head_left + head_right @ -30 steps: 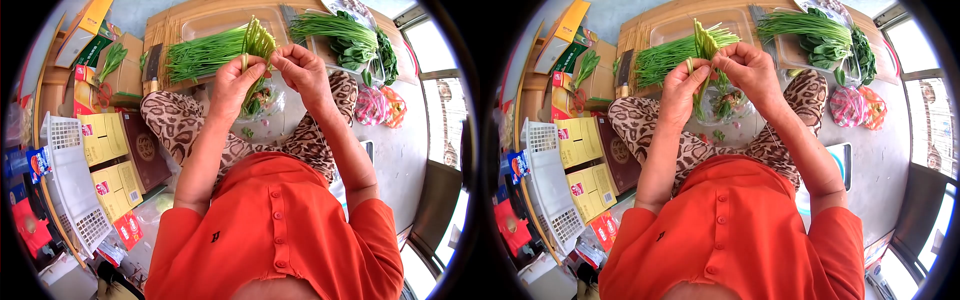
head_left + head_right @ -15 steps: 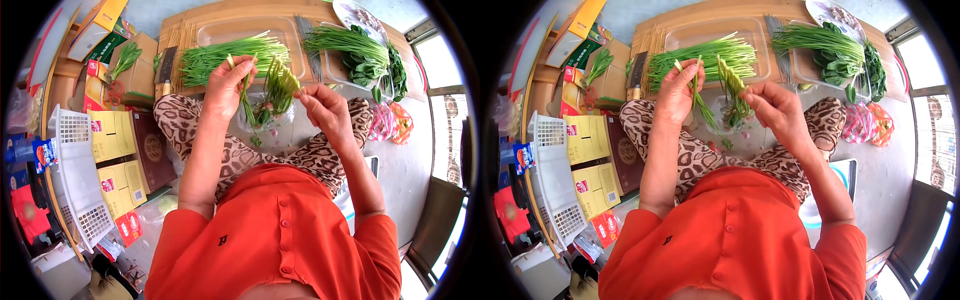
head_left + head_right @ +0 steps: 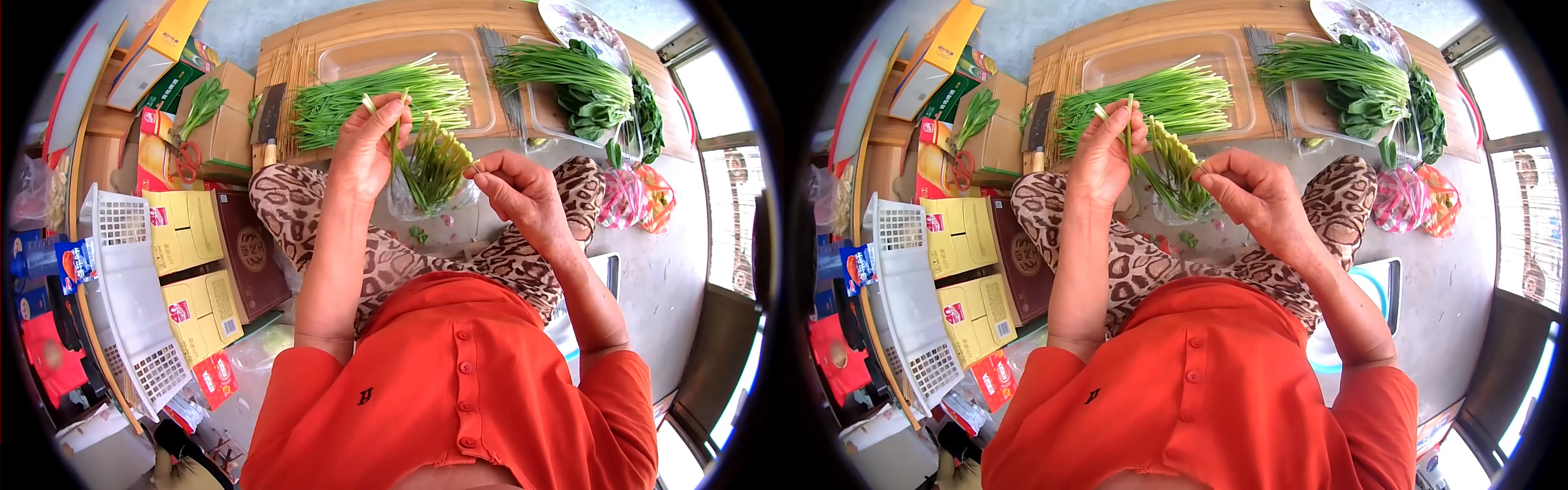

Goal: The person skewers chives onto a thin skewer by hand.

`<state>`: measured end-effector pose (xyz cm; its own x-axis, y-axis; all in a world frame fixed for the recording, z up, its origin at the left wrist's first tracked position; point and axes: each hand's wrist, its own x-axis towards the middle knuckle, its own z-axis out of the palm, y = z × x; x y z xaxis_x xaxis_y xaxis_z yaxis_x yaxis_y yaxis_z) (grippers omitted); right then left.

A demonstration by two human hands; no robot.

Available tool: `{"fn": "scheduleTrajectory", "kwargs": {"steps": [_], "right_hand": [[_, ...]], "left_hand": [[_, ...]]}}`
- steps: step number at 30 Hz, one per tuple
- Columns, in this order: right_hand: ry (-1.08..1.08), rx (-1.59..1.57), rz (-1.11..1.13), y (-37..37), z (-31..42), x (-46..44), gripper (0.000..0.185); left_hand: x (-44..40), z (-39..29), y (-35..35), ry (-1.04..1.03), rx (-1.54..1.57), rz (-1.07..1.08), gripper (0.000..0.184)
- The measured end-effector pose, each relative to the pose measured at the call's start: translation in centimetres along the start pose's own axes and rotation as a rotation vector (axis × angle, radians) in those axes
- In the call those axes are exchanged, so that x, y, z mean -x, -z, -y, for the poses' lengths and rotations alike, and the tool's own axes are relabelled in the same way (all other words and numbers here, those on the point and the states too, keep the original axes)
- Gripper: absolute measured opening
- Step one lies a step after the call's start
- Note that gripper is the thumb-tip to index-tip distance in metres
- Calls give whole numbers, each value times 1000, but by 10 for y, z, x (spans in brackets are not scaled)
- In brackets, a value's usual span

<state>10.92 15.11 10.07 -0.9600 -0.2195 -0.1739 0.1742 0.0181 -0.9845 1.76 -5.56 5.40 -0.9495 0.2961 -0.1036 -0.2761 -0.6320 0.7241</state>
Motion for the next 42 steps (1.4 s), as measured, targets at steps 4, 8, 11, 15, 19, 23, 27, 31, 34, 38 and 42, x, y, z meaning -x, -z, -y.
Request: {"fn": "scheduleTrajectory", "kwargs": {"steps": [4, 8, 11, 15, 19, 23, 27, 31, 34, 38, 42], "right_hand": [[-13, 10, -2, 0, -2, 0, 15], [-11, 2, -2, -1, -2, -1, 15], [-15, 9, -3, 0, -2, 0, 15], [3, 3, -5, -1, -3, -1, 16], [-3, 10, -11, -1, -4, 0, 16], [-8, 10, -11, -1, -3, 0, 16], [-8, 9, -10, -1, -5, 0, 15], [-6, 11, -11, -1, -4, 0, 15], [-22, 17, -7, -1, -4, 0, 14], [-9, 32, -10, -1, -3, 1, 14], [-19, 22, 8, 0, -3, 1, 14]], "left_hand": [[0, 2, 2, 6, -3, -13, 17], [-1, 2, 4, 12, 6, -6, 17], [0, 2, 4, 18, 8, -6, 17], [0, 1, 4, 13, -48, -8, 17], [0, 2, 4, 9, -15, 0, 17], [0, 2, 4, 13, 20, 7, 17], [1, 2, 4, 8, 21, 0, 17], [2, 2, 4, 3, 23, 2, 16], [2, 1, 4, -7, 19, 14, 16], [2, 0, 6, -8, 16, 38, 16], [2, -2, 9, 0, -27, 51, 15]]}}
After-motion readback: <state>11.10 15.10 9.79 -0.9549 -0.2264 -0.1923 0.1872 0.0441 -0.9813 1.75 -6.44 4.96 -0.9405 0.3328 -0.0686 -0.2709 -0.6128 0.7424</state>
